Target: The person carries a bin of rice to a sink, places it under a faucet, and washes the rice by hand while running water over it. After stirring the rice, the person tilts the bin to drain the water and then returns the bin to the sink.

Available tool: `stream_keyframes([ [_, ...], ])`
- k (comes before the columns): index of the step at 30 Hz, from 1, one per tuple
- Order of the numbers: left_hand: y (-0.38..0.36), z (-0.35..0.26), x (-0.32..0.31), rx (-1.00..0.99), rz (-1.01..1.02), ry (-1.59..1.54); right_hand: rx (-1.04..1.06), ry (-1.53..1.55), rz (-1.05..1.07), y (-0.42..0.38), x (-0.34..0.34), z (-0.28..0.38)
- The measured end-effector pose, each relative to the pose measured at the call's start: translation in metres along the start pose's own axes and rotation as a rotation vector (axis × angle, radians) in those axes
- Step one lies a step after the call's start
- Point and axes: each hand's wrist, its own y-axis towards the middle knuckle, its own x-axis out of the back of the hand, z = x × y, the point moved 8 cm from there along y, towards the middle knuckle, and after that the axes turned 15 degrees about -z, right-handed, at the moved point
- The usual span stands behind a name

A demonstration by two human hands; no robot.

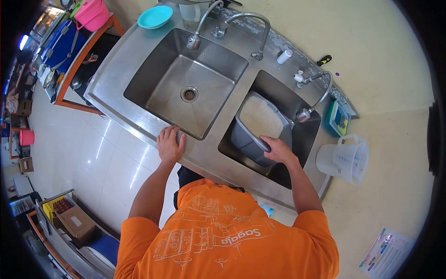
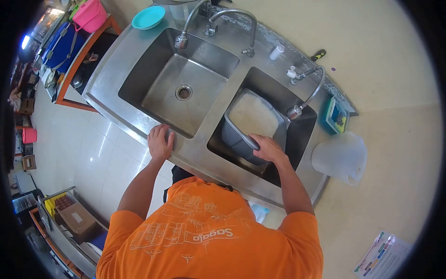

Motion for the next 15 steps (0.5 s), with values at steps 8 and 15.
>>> stream_keyframes([
  [8, 0.000, 0.003, -0.001, 0.011, -0.005, -0.004, 0.028, -0.127, 0.165, -0.005, -0.060, -0.004],
  [15, 0.000, 0.003, -0.003, 0.013, 0.006, 0.000, 0.008, -0.220, 0.302, -0.009, -0.084, -0.006],
])
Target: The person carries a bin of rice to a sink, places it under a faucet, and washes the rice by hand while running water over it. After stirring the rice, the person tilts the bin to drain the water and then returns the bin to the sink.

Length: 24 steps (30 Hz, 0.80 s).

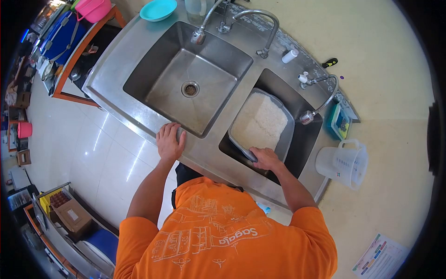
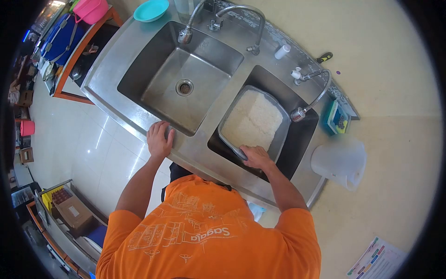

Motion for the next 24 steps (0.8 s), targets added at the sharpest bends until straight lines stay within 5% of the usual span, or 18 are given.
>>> stream_keyframes([
  [24, 0.001, 0.002, 0.000, 0.014, 0.015, -0.008, 0.078, -0.116, 0.023, -0.004, -0.048, -0.018],
])
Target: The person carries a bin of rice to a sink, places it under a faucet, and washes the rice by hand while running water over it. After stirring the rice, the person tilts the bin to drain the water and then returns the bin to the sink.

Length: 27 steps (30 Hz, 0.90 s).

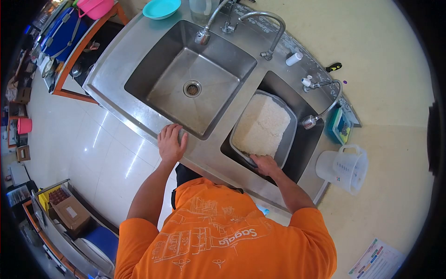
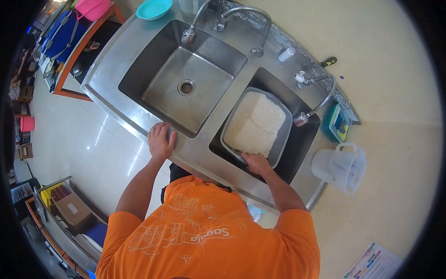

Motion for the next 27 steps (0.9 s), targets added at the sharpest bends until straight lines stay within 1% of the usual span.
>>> stream_keyframes([
  [6, 0.001, -0.003, -0.001, -0.005, 0.005, -0.002, 0.006, 0.031, -0.051, 0.005, -0.005, 0.002],
  [9, 0.001, -0.002, -0.001, -0.009, 0.003, 0.007, -0.025, 0.050, -0.049, 0.009, -0.001, 0.007],
  [16, 0.001, -0.001, -0.003, -0.013, 0.007, 0.020, -0.009, 0.039, -0.043, 0.021, -0.021, 0.004],
  [24, 0.002, -0.004, -0.001, -0.010, 0.014, 0.019, -0.015, 0.042, -0.033, 0.019, -0.021, 0.005],
  [27, 0.001, -0.003, -0.003, -0.007, 0.016, 0.020, 0.001, 0.060, -0.079, 0.019, -0.022, 0.005],
])
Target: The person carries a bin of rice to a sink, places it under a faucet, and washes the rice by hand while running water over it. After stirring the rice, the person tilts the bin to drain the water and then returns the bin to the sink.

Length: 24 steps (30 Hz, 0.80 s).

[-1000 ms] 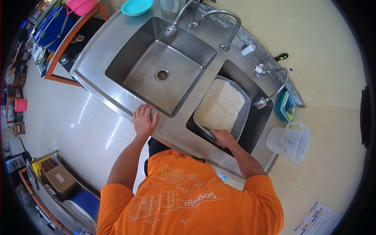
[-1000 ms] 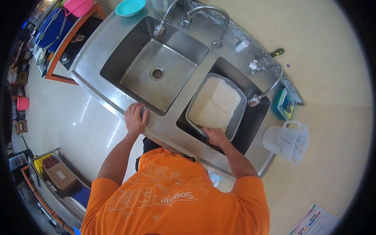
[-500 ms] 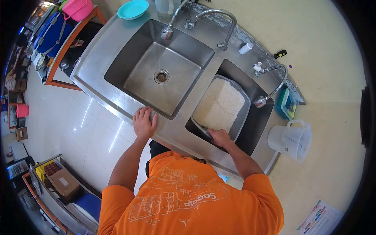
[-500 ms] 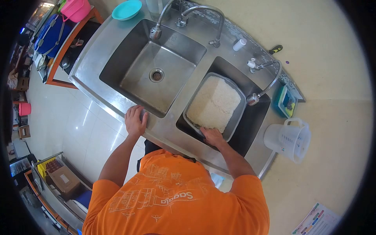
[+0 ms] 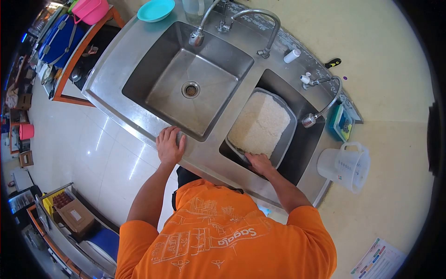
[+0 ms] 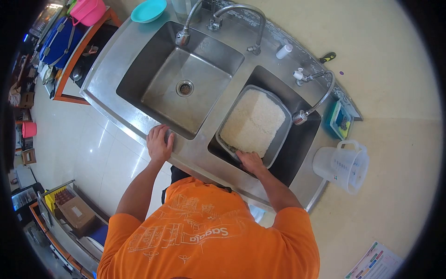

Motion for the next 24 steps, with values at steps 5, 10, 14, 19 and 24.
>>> stream_keyframes([
  [5, 0.001, -0.001, 0.002, -0.002, -0.007, -0.012, -0.006, 0.011, -0.011, -0.001, 0.006, 0.004],
  [10, 0.000, 0.000, -0.001, 0.012, 0.019, 0.005, -0.029, 0.006, 0.016, -0.001, 0.007, 0.005],
  [14, -0.001, 0.001, -0.001, 0.014, 0.018, 0.006, -0.021, 0.011, -0.006, -0.001, 0.002, 0.001],
  [19, 0.001, 0.001, 0.000, 0.009, 0.008, 0.002, -0.099, 0.111, -0.006, 0.003, 0.005, -0.014],
  [24, 0.001, -0.001, 0.000, 0.000, -0.002, -0.012, -0.278, 0.281, -0.385, 0.034, 0.120, -0.047],
])
